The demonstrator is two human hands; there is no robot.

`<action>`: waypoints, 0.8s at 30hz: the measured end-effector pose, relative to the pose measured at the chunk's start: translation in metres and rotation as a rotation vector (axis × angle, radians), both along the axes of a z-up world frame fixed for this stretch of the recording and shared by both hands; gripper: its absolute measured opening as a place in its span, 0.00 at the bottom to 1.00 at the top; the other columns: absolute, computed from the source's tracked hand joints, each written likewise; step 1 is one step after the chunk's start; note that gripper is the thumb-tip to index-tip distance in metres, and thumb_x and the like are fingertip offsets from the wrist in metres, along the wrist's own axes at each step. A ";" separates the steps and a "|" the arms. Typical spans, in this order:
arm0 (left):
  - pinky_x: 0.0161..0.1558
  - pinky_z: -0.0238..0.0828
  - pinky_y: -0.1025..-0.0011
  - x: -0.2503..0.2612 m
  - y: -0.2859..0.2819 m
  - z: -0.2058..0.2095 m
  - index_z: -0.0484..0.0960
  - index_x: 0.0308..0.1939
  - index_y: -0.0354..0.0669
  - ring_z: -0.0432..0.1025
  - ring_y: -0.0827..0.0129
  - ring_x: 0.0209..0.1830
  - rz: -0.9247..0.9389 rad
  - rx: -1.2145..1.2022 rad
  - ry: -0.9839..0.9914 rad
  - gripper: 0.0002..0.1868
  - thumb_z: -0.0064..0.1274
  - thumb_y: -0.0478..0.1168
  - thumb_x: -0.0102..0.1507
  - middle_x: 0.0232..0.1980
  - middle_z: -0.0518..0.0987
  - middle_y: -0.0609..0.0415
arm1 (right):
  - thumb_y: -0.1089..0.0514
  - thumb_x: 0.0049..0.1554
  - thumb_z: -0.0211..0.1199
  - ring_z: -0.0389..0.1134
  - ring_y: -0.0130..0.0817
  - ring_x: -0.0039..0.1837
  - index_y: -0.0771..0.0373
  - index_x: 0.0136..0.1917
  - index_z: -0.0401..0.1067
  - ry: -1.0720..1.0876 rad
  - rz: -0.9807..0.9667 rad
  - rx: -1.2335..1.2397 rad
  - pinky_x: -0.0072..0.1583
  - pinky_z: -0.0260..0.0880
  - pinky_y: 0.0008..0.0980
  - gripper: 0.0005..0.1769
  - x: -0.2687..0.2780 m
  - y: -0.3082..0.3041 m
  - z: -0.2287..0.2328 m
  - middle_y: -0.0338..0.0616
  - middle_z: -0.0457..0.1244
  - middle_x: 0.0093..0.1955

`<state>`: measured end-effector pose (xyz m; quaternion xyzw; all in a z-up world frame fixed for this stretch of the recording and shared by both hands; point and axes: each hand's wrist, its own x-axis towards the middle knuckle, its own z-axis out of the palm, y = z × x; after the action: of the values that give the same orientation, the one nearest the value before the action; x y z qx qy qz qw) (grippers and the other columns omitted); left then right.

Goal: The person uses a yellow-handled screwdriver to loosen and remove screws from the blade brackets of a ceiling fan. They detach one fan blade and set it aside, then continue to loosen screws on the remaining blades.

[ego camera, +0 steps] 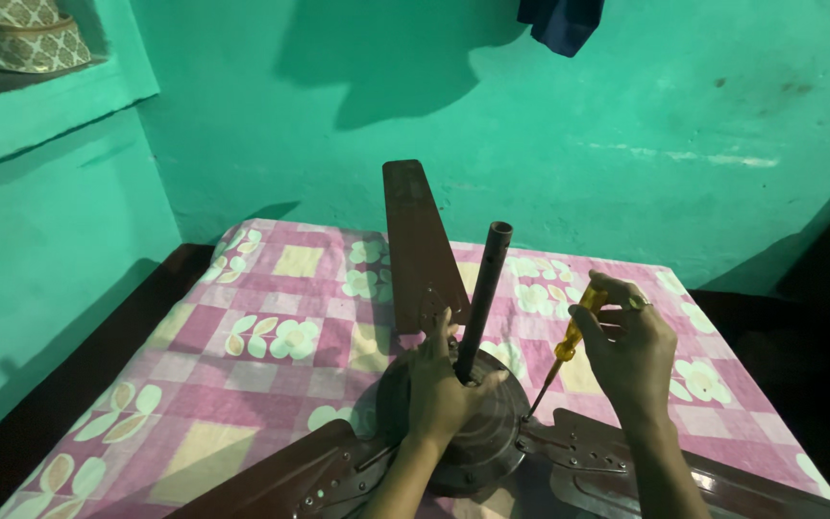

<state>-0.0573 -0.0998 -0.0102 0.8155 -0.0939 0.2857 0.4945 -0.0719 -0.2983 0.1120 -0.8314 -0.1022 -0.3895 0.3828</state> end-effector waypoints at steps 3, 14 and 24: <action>0.68 0.56 0.47 0.001 -0.001 0.001 0.56 0.76 0.41 0.73 0.52 0.58 -0.018 -0.004 0.019 0.61 0.72 0.60 0.48 0.56 0.80 0.47 | 0.66 0.54 0.70 0.76 0.34 0.49 0.65 0.62 0.73 0.004 0.079 0.037 0.47 0.79 0.30 0.23 0.003 0.001 0.001 0.47 0.71 0.53; 0.71 0.49 0.39 0.003 0.001 -0.003 0.55 0.76 0.40 0.74 0.48 0.59 -0.016 0.012 -0.044 0.61 0.72 0.60 0.49 0.56 0.81 0.45 | 0.68 0.55 0.69 0.76 0.34 0.50 0.65 0.63 0.72 -0.016 0.102 0.032 0.49 0.80 0.31 0.22 -0.003 -0.001 -0.005 0.47 0.71 0.52; 0.71 0.51 0.41 0.004 0.000 -0.001 0.55 0.76 0.39 0.75 0.49 0.58 -0.030 0.001 -0.024 0.60 0.72 0.58 0.49 0.55 0.81 0.47 | 0.66 0.50 0.73 0.75 0.38 0.55 0.68 0.61 0.69 0.047 0.144 0.028 0.52 0.80 0.33 0.26 -0.009 0.003 -0.002 0.51 0.69 0.56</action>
<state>-0.0536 -0.1000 -0.0116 0.8109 -0.1121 0.2879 0.4970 -0.0812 -0.2957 0.1099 -0.8254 -0.1471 -0.3427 0.4239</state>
